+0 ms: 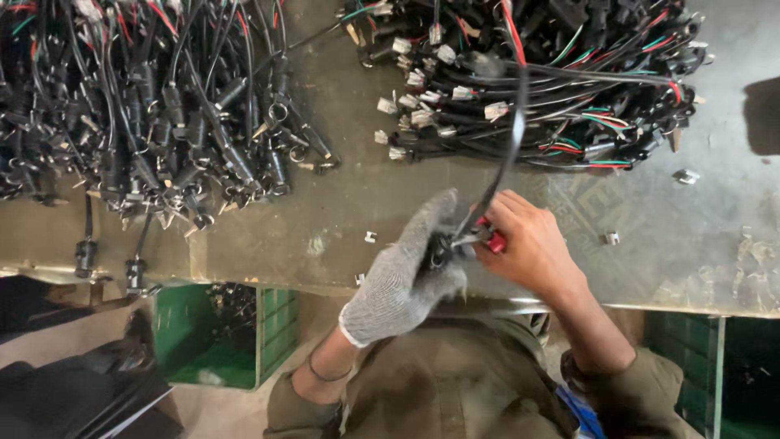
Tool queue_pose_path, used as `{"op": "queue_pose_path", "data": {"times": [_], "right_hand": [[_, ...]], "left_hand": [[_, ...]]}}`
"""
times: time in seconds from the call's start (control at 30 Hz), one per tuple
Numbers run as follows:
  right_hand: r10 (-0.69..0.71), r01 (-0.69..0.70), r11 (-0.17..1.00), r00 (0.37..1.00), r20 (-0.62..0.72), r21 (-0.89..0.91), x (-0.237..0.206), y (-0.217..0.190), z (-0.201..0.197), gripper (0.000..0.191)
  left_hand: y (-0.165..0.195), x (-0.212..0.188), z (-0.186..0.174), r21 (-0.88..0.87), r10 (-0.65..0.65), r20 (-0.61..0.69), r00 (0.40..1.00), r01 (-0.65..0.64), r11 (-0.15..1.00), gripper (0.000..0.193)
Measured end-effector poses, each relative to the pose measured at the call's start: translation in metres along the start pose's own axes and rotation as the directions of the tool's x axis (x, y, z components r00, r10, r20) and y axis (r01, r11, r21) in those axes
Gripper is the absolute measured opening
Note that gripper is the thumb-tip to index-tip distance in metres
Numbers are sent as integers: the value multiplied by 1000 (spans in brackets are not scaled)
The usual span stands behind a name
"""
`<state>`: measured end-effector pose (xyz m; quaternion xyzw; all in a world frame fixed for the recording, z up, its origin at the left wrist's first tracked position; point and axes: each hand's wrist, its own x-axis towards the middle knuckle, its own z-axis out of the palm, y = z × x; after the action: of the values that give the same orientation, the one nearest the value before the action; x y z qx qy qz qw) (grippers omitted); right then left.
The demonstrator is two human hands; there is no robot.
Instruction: The person repeatedly strips the ends of black wires using red-handled pliers, then inserts the exposed conductors into small metal terminals and crimps them with the pliers. Finished assemblies are placed into a green bin below the table.
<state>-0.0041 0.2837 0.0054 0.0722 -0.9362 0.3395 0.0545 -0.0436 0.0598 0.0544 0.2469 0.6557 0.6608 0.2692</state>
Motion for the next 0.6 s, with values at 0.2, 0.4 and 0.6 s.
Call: {"op": "queue_pose_path", "data": {"times": [0.2, 0.4, 0.6], "right_hand": [[64, -64, 998, 995, -83, 4, -8, -20, 5, 36], [225, -236, 957, 971, -81, -171, -21, -35, -4, 30], [285, -307, 926, 950, -125, -219, -27, -36, 8, 27]], "left_hand": [[-17, -3, 21, 323, 239, -199, 950, -167, 932, 74], [-26, -11, 29, 594, 360, -180, 916, -190, 782, 73], [-34, -5, 28, 759, 307, -145, 941, -93, 645, 64]]}}
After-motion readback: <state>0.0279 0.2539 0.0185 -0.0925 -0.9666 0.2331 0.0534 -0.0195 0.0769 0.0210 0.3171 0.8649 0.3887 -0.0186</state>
